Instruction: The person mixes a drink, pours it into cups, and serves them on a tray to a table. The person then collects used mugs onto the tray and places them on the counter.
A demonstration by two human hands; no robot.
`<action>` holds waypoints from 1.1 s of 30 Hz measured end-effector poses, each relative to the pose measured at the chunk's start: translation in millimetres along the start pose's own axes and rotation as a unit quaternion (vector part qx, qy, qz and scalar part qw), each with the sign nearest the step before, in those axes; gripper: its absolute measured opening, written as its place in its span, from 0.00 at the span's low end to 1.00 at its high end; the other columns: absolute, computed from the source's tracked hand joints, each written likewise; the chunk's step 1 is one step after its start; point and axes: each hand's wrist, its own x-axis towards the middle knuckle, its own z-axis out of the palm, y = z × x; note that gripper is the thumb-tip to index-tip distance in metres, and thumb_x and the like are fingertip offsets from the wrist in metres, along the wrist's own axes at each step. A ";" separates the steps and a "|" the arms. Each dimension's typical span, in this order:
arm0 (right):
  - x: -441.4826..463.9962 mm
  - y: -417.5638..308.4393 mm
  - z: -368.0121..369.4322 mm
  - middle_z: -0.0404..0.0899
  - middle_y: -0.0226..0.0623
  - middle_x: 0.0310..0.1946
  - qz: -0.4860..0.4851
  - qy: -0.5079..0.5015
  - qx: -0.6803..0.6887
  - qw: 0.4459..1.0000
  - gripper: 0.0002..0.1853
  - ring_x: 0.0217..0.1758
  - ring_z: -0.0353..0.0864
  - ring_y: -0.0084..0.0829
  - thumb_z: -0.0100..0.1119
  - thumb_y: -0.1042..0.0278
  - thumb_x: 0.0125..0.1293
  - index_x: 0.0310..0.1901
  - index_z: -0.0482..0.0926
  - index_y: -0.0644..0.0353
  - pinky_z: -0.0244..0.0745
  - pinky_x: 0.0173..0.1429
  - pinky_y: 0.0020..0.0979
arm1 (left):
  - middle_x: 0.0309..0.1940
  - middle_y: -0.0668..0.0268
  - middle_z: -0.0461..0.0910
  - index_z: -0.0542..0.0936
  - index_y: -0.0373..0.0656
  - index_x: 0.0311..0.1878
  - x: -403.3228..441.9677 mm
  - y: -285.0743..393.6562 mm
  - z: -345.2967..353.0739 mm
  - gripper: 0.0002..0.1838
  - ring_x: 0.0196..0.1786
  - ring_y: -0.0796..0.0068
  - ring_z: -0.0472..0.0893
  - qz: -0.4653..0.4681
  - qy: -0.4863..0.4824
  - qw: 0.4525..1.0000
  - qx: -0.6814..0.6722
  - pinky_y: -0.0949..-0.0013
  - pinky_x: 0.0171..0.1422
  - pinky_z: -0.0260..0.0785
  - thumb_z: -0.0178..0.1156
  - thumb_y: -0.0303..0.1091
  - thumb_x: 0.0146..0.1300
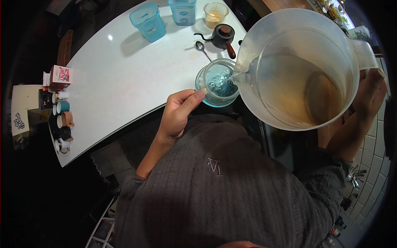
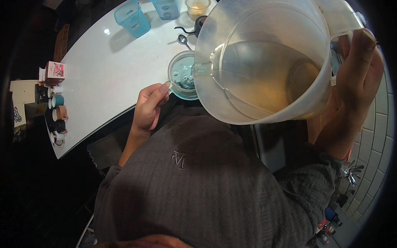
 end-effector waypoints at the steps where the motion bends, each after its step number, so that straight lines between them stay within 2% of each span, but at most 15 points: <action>1: 0.1 -0.6 -0.7 0.81 0.45 0.39 -0.001 0.001 -0.001 1.000 0.41 0.41 0.81 0.29 0.34 0.35 0.74 0.50 0.74 0.77 0.74 0.44 0.28 | 0.21 0.76 0.64 0.75 0.41 0.24 -0.2 0.6 0.7 0.17 0.28 0.84 0.58 -0.002 0.001 1.000 -0.003 0.75 0.35 0.51 0.57 0.39 0.70; 19: -15.5 -9.5 -4.4 0.79 0.38 0.34 -0.009 0.030 -0.013 0.999 0.38 0.38 0.78 0.25 0.34 0.36 0.74 0.45 0.77 0.73 0.72 0.42 0.26 | 0.22 0.75 0.67 0.76 0.40 0.26 1.9 -8.0 2.2 0.17 0.29 0.83 0.61 -0.012 -0.023 1.000 -0.005 0.75 0.37 0.54 0.57 0.39 0.70; 24: -25.4 -14.1 -0.1 0.78 0.34 0.33 -0.025 0.088 0.025 0.995 0.36 0.38 0.76 0.23 0.34 0.38 0.76 0.43 0.78 0.70 0.71 0.43 0.25 | 0.21 0.75 0.65 0.73 0.42 0.24 3.7 -7.5 9.2 0.18 0.29 0.82 0.60 -0.001 -0.030 0.999 -0.011 0.74 0.37 0.54 0.56 0.39 0.70; 27: -34.9 0.6 -12.3 0.80 0.36 0.33 0.052 0.096 0.020 0.994 0.39 0.37 0.78 0.24 0.32 0.34 0.74 0.43 0.78 0.70 0.72 0.43 0.26 | 0.22 0.74 0.65 0.73 0.42 0.24 6.1 -8.8 12.4 0.18 0.29 0.82 0.60 0.007 -0.036 0.999 -0.018 0.74 0.37 0.54 0.56 0.39 0.70; 31: -44.1 20.2 -23.8 0.81 0.39 0.34 0.077 0.142 0.015 0.987 0.42 0.35 0.79 0.25 0.30 0.31 0.73 0.44 0.79 0.70 0.73 0.41 0.27 | 0.22 0.74 0.66 0.73 0.43 0.24 8.9 -9.4 20.9 0.17 0.29 0.82 0.61 0.009 -0.030 0.999 -0.030 0.74 0.37 0.55 0.56 0.40 0.70; 33: -48.0 45.8 -40.6 0.81 0.39 0.33 0.111 0.220 0.049 0.968 0.43 0.37 0.80 0.27 0.30 0.29 0.72 0.45 0.79 0.69 0.75 0.43 0.28 | 0.23 0.74 0.67 0.73 0.43 0.25 12.3 -10.9 22.5 0.17 0.29 0.82 0.62 0.017 -0.045 0.998 -0.032 0.74 0.38 0.55 0.57 0.40 0.70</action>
